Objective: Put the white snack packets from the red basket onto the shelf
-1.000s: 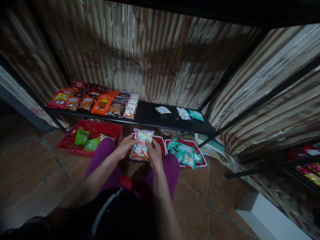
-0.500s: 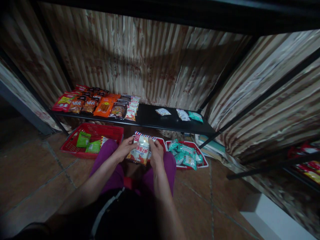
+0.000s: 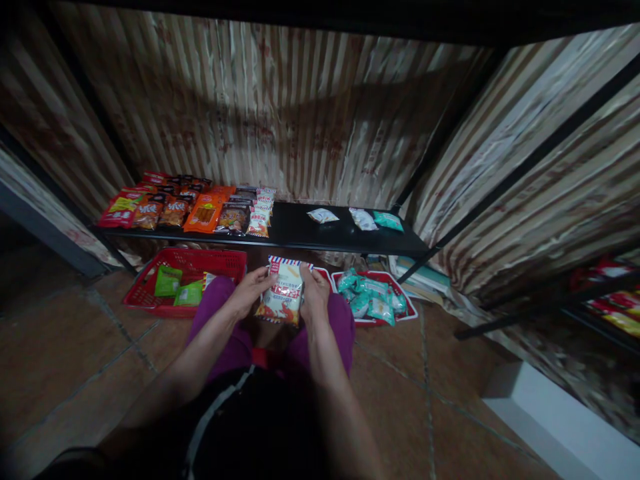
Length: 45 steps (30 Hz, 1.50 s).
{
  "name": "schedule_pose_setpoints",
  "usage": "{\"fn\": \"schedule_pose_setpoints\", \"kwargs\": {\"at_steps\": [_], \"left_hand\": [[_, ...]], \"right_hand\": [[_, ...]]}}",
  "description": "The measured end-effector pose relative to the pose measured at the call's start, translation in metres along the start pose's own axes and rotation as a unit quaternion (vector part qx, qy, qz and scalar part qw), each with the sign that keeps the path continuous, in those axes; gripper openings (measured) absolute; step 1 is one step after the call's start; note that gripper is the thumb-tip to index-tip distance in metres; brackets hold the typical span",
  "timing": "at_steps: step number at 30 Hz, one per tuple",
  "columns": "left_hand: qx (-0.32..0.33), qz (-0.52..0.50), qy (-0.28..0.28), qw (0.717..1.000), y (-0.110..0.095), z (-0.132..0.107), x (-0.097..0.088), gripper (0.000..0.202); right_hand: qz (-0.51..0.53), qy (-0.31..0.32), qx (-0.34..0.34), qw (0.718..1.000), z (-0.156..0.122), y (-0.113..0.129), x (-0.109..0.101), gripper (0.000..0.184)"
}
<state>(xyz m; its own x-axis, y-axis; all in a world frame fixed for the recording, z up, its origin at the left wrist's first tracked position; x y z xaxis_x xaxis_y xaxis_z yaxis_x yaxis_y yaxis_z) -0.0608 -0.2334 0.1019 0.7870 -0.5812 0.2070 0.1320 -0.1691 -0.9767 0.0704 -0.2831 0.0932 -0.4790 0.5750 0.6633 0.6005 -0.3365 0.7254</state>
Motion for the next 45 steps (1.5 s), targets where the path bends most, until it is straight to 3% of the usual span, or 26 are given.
{"fn": "schedule_pose_setpoints", "kwargs": {"at_steps": [5,16,18,22,26,35,45], "left_hand": [[0.02,-0.009,-0.033,0.999,-0.008,0.002,-0.004,0.045],[-0.004,-0.016,-0.118,0.993,0.002,0.004,-0.022,0.034],[-0.018,-0.018,-0.109,0.994,0.004,0.005,-0.021,0.036],[-0.06,-0.031,-0.031,0.997,0.017,0.004,-0.004,0.039],[-0.053,-0.056,0.03,0.997,0.026,0.004,0.011,0.048],[-0.052,-0.049,-0.005,0.997,0.03,0.003,0.003,0.056],[-0.038,-0.047,-0.033,0.998,0.034,0.002,0.001,0.048]], "right_hand": [[-0.014,0.001,-0.018,1.0,0.0,0.006,0.002,0.032],[-0.02,-0.012,0.017,1.0,0.007,-0.006,-0.001,0.027],[-0.013,-0.024,0.021,0.999,0.01,-0.006,-0.004,0.027],[-0.003,-0.046,-0.009,0.999,0.02,0.004,-0.014,0.027],[0.003,-0.052,-0.01,0.999,0.03,0.007,-0.02,0.026],[-0.025,-0.038,-0.01,0.999,0.036,0.001,-0.013,0.025],[-0.036,-0.051,0.016,0.998,0.042,-0.006,-0.017,0.027]]}}
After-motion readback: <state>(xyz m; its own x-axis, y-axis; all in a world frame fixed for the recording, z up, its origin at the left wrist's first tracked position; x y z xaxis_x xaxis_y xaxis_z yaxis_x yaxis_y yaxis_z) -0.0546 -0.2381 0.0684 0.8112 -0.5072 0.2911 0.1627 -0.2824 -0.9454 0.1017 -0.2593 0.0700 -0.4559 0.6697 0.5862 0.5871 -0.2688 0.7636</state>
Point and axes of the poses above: each hand's wrist, its own z-axis towards the middle knuckle, its own x-axis out of the palm, y = z × x, the point moved 10 cm from there along z, towards the middle knuckle, and after that the axes turned 11 degrees about z, right-handed, at the moved point
